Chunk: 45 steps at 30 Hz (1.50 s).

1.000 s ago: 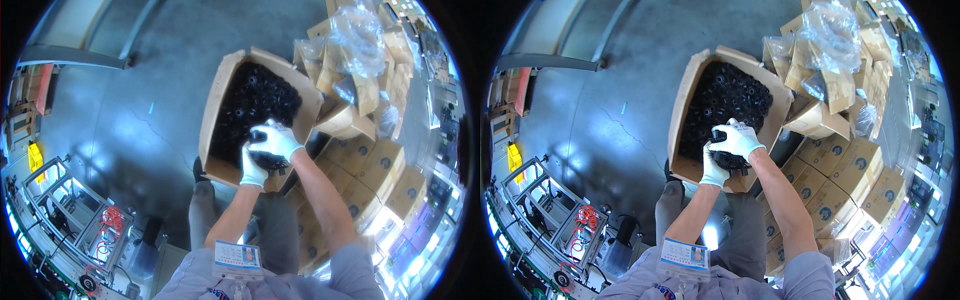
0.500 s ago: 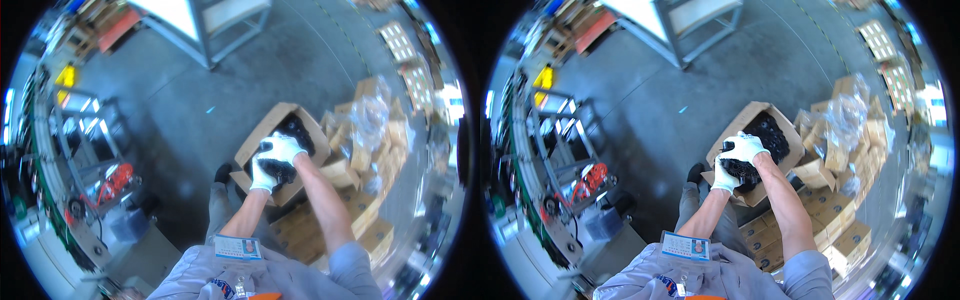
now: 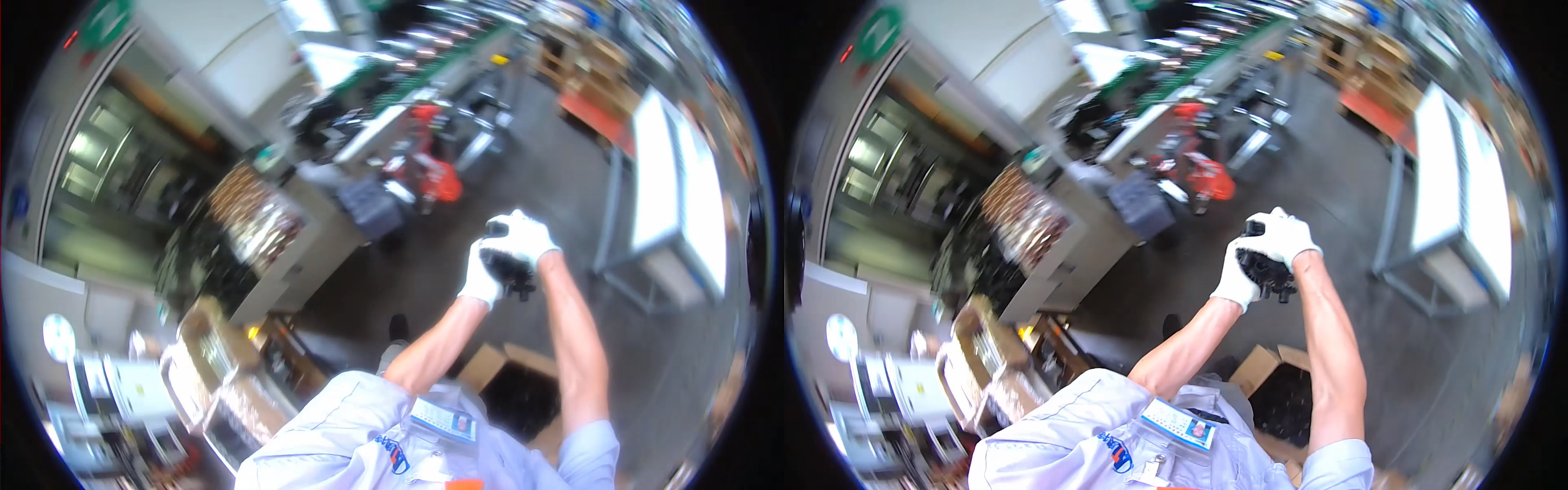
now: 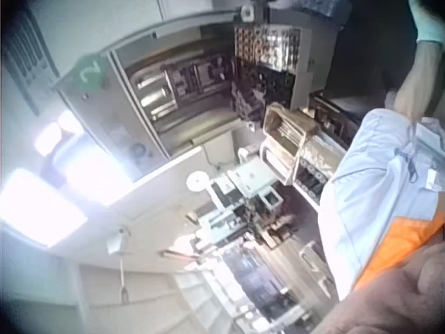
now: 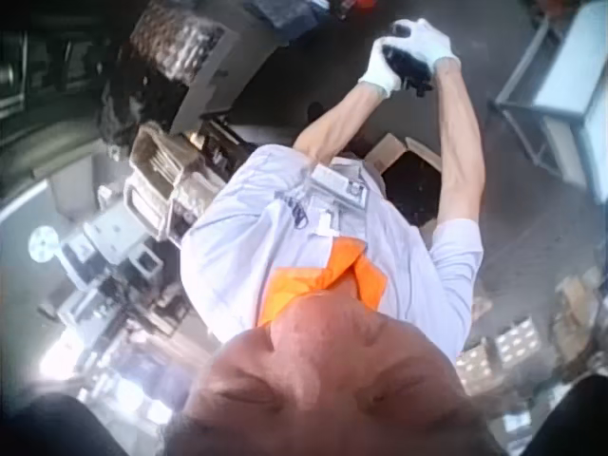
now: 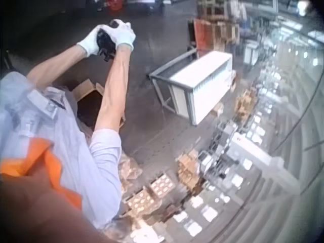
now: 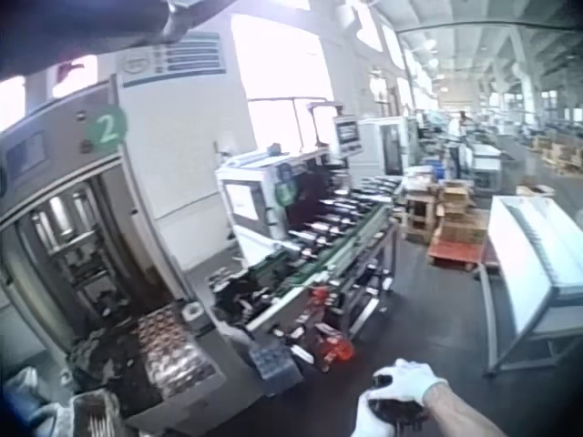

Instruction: The person picks up metal parts from a box and places them into a press machine, operates the machine using two control buttons, and then removes the processed parts. They also handle and arrange boxes containing metal components in a storage area.

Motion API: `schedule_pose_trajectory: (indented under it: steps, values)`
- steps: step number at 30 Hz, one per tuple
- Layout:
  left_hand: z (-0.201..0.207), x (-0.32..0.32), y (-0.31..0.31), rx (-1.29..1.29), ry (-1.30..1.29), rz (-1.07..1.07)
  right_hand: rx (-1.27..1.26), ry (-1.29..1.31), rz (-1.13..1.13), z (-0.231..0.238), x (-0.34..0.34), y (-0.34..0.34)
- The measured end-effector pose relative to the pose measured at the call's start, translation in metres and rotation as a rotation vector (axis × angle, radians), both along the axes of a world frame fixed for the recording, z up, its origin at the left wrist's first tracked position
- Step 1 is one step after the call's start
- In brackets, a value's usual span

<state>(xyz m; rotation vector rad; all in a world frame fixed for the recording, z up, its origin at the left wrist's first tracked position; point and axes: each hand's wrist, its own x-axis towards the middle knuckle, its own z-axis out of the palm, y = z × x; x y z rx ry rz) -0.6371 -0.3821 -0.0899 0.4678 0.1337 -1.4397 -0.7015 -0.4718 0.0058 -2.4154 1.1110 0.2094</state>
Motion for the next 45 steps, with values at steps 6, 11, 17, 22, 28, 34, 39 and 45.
schedule_pose_trajectory:
  steps: [6, 11, 17, 22, 28, 34, 39, 45]
  values:
    - [0.092, 0.232, 0.077, -0.037, 0.047, 0.407, -0.161, -0.125, 0.534, 0.065, 0.28, 0.046]
    - [0.146, 0.413, 0.205, -0.073, -0.013, 0.769, -0.177, -0.359, 0.785, 0.142, 0.466, 0.185]
    - [0.15, 0.57, 0.338, -0.099, -0.18, 0.973, -0.14, -0.467, 1.03, 0.117, 0.65, 0.309]
    - [0.081, 0.633, 0.397, 0.207, -0.119, 1.119, 0.157, -0.506, 1.011, 0.056, 0.707, 0.349]
    - [0.048, 0.646, 0.426, 0.41, -0.422, 1.067, 0.538, -0.649, 1.007, -0.016, 0.73, 0.327]
    - [0.039, 0.637, 0.447, 0.927, -1.199, 0.839, 0.533, -0.577, 1.135, -0.024, 0.723, 0.304]
    - [0.053, 0.624, 0.442, 1.477, -1.849, 0.457, 0.32, -0.478, 1.298, -0.045, 0.735, 0.269]
    - [0.069, 0.607, 0.442, 1.184, -1.594, 0.438, 0.202, -0.478, 1.415, -0.022, 0.725, 0.265]
